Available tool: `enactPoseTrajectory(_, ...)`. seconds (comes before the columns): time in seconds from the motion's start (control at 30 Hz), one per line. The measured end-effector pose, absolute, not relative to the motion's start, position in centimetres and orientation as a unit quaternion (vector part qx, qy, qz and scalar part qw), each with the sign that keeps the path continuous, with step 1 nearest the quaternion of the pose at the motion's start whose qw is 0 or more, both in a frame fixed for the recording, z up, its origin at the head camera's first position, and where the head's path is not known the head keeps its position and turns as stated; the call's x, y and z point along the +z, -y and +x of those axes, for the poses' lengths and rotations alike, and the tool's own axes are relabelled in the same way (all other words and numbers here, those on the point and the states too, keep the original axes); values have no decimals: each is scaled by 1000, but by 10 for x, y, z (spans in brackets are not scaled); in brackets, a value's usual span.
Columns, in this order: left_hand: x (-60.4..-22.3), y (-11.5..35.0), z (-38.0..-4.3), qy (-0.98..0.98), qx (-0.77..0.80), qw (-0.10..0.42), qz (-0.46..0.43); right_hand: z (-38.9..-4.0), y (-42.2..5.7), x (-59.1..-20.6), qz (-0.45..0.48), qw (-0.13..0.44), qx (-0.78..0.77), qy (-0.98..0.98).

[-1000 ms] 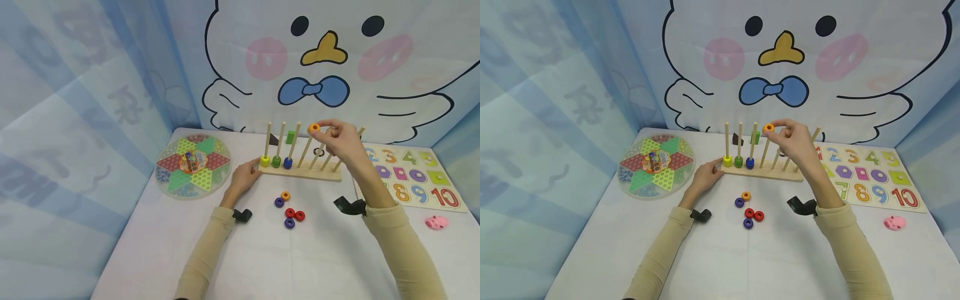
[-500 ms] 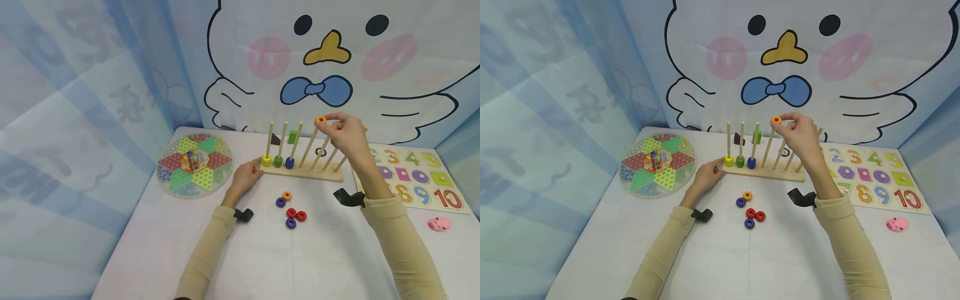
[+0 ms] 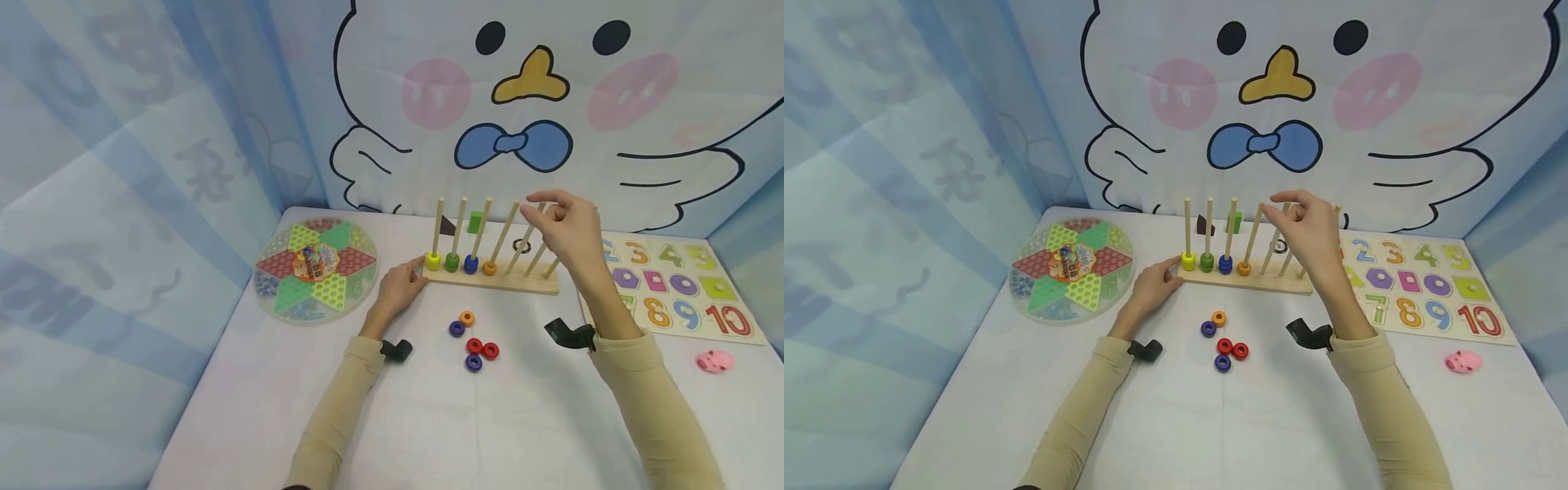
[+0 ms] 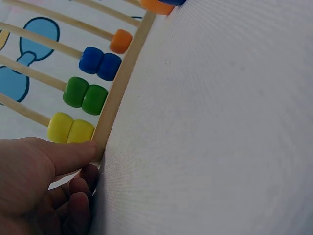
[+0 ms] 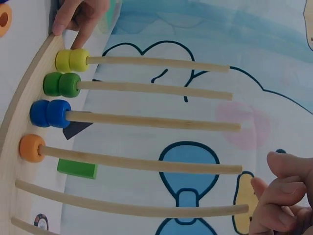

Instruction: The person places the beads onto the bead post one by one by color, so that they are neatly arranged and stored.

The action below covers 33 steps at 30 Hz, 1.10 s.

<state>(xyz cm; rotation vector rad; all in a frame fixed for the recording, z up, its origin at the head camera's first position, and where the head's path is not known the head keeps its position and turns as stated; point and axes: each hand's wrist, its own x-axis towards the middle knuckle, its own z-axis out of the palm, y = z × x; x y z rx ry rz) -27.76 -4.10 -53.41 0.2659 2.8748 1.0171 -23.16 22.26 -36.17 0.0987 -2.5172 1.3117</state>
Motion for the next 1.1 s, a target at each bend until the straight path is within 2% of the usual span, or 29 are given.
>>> enactPoseTrajectory(0.13, -535, 42, -279, -938, 334, 44, 85, -217, -219, -383, 47, 124, 517, 846)
enactPoseTrajectory(0.4, -535, 43, -279, -937, 336, 46, 85, -203, -202, -459, 30, -48, 551, 832)
enactPoseTrajectory(0.7, -535, 42, -281, -937, 335, 41, 89, -201, -194, -508, 61, -178, 540, 820)
enactPoseTrajectory(0.87, -534, 41, -281, -936, 338, 41, 90, -200, -194, -518, 73, -210, 515, 828)
enactPoseTrajectory(1.1, -536, 42, -279, -938, 333, 43, 90, -199, -192, -519, 70, -191, 492, 847)
